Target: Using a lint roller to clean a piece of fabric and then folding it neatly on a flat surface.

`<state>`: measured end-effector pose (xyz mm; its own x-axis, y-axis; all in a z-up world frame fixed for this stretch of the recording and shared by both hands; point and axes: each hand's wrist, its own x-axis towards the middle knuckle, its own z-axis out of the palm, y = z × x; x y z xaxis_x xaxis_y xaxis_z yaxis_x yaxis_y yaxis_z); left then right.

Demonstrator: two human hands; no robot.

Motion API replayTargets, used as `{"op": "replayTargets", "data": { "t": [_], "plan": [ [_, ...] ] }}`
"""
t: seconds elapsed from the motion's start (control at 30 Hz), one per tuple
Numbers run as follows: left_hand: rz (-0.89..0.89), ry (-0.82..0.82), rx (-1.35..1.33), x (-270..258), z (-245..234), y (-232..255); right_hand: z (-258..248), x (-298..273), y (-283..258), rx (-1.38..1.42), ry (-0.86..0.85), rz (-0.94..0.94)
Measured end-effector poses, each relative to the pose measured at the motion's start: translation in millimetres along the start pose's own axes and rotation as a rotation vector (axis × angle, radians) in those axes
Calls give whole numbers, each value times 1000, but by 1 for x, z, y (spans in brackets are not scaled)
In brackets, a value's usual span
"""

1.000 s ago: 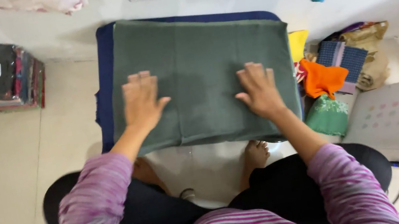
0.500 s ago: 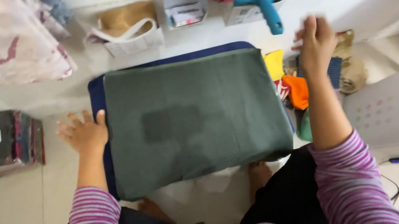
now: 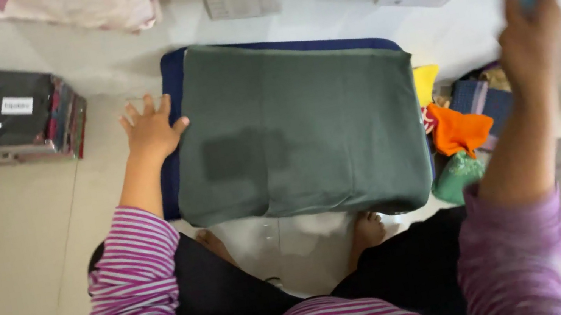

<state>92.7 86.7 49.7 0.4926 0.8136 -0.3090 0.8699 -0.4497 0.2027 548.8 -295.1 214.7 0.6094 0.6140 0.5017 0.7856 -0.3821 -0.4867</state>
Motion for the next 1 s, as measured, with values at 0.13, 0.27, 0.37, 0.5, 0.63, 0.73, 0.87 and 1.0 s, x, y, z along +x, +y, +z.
{"op": "replayTargets", "data": {
  "t": [0.13, 0.27, 0.37, 0.5, 0.63, 0.73, 0.87, 1.0],
  "plan": [
    [211, -181, 123, -24, 5, -5, -14, -80, 14, 350, 65, -73],
    [272, -403, 250, -37, 17, 0, 57, -109, 71, 729, -811, 27],
    [250, -218, 218, 12, 95, -45, 121, -118, -104, 269, -665, -303],
    [177, -287, 227, 5, 85, -42, 231, -145, -149, -50, -484, -551],
    [138, -286, 295, 7, 89, -38, 288, -139, -175, -25, -568, -527],
    [109, -311, 355, 14, 94, -39, 269, -123, -160, -52, -706, -456],
    [111, -342, 389, 12, 94, -35, 199, -109, -74, -51, -802, -319],
    [113, -321, 490, 19, 109, -31, 116, -118, 41, -125, -783, -201]
  ]
}}
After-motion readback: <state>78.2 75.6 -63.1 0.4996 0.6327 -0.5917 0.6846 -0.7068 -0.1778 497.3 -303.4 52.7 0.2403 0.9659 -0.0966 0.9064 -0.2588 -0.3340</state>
